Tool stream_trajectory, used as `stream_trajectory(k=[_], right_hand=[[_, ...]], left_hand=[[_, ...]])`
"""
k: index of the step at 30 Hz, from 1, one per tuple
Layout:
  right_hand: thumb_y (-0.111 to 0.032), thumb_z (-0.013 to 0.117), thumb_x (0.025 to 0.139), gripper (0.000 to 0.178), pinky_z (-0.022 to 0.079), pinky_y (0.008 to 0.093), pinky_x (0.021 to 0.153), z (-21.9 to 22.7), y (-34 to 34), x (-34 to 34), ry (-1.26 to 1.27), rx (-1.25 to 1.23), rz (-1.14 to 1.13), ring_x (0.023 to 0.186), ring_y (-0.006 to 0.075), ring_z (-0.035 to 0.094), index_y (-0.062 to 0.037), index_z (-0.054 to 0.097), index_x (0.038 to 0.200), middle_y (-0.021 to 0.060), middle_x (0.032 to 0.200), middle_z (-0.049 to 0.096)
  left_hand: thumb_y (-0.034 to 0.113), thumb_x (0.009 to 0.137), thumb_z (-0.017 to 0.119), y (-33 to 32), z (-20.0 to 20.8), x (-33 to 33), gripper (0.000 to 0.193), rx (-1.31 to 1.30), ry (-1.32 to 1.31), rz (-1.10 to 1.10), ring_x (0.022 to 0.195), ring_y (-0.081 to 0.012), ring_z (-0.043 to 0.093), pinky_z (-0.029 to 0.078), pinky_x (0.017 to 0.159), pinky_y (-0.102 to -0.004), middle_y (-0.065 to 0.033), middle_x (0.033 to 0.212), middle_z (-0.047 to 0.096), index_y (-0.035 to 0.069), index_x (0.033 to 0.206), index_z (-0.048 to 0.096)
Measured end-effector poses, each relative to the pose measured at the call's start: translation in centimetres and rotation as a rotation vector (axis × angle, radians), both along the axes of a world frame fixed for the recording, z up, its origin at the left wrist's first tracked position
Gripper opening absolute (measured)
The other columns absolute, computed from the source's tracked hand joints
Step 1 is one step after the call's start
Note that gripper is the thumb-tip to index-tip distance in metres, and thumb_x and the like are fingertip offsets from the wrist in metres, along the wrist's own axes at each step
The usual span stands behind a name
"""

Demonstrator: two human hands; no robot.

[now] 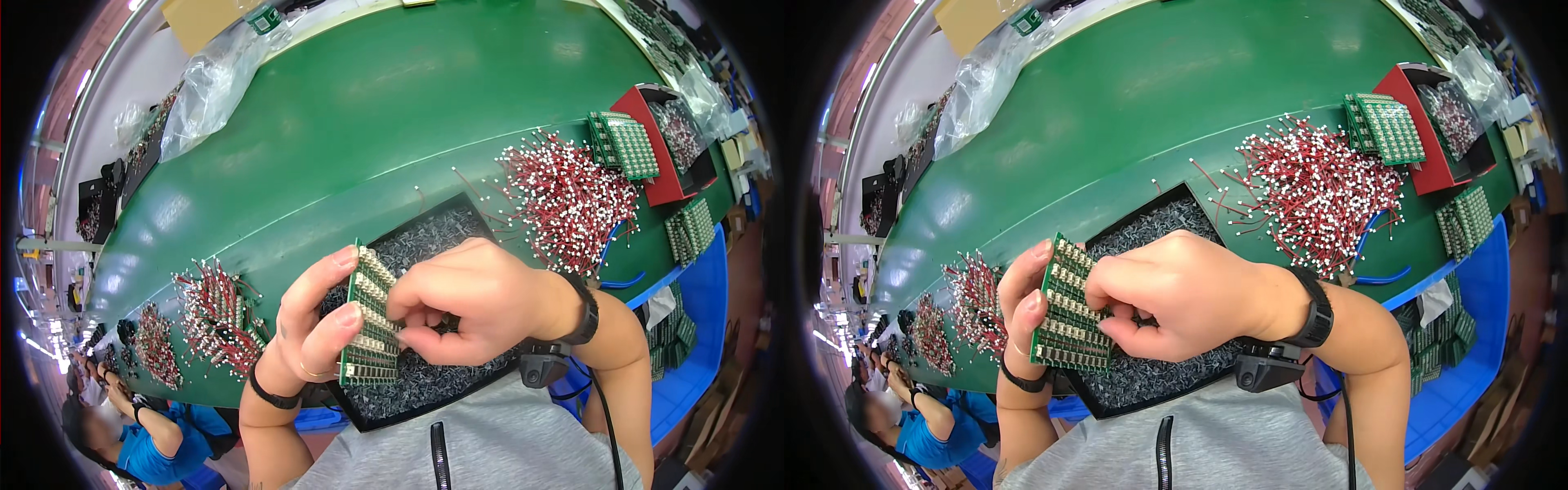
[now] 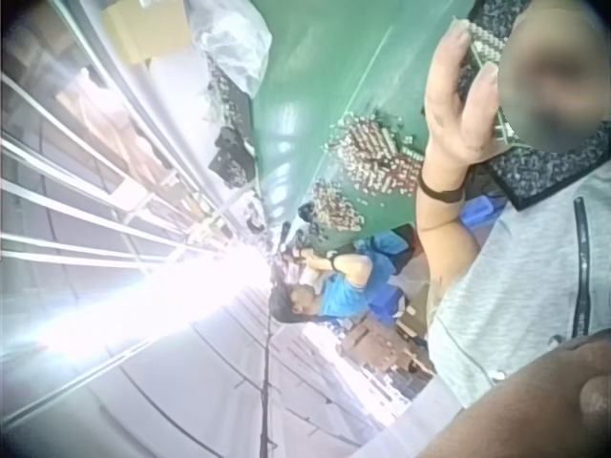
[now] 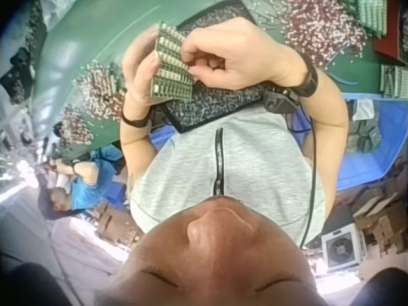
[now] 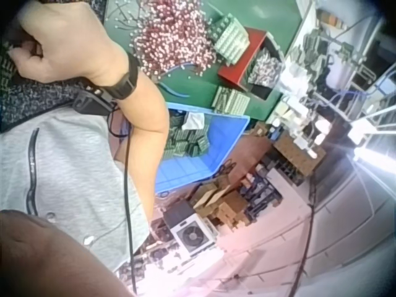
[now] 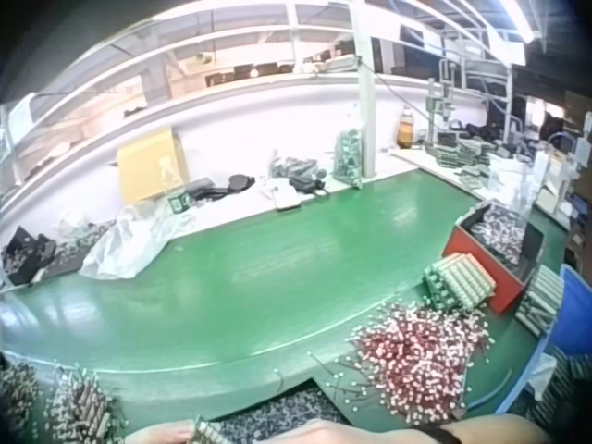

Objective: Assembling small electronic components onto printed circuit boards at an assembly line workstation.

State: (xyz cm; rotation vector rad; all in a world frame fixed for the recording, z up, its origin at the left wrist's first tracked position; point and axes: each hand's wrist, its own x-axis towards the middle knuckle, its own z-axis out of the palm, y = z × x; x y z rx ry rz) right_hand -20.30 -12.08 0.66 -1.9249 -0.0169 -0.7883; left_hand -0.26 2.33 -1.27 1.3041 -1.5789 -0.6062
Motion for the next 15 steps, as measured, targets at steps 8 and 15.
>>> stream_trajectory(k=[8, 15], right_hand=[[-0.006, 0.072, 0.078, 0.014, 0.05, 0.0346, 0.049, -0.3, -0.1, -0.1, 0.002, -0.038, -0.007, 0.054, 0.0245, 0.063, -0.0074, 0.058, 0.081, 0.0046, 0.066, 0.06], [-0.003, 0.076, 0.079, 0.014, 0.05, 0.0273, 0.049, -0.4, -0.3, 0.1, 0.013, -0.09, 0.005, 0.056, 0.0137, 0.065, -0.0081, 0.063, 0.082, -0.0003, 0.069, 0.064]], left_hand=[[0.033, 0.096, 0.058, -0.8, 1.1, -0.5, 0.055, 0.028, 0.389, -0.058, 0.122, -0.0352, 0.061, 0.049, 0.105, -0.0481, -0.0226, 0.135, 0.059, 0.003, 0.141, 0.05], [0.029, 0.098, 0.056, -0.5, 0.0, -0.2, 0.052, -0.09, 0.273, -0.015, 0.124, -0.0374, 0.06, 0.051, 0.105, -0.0502, -0.0224, 0.134, 0.059, 0.001, 0.141, 0.049]])
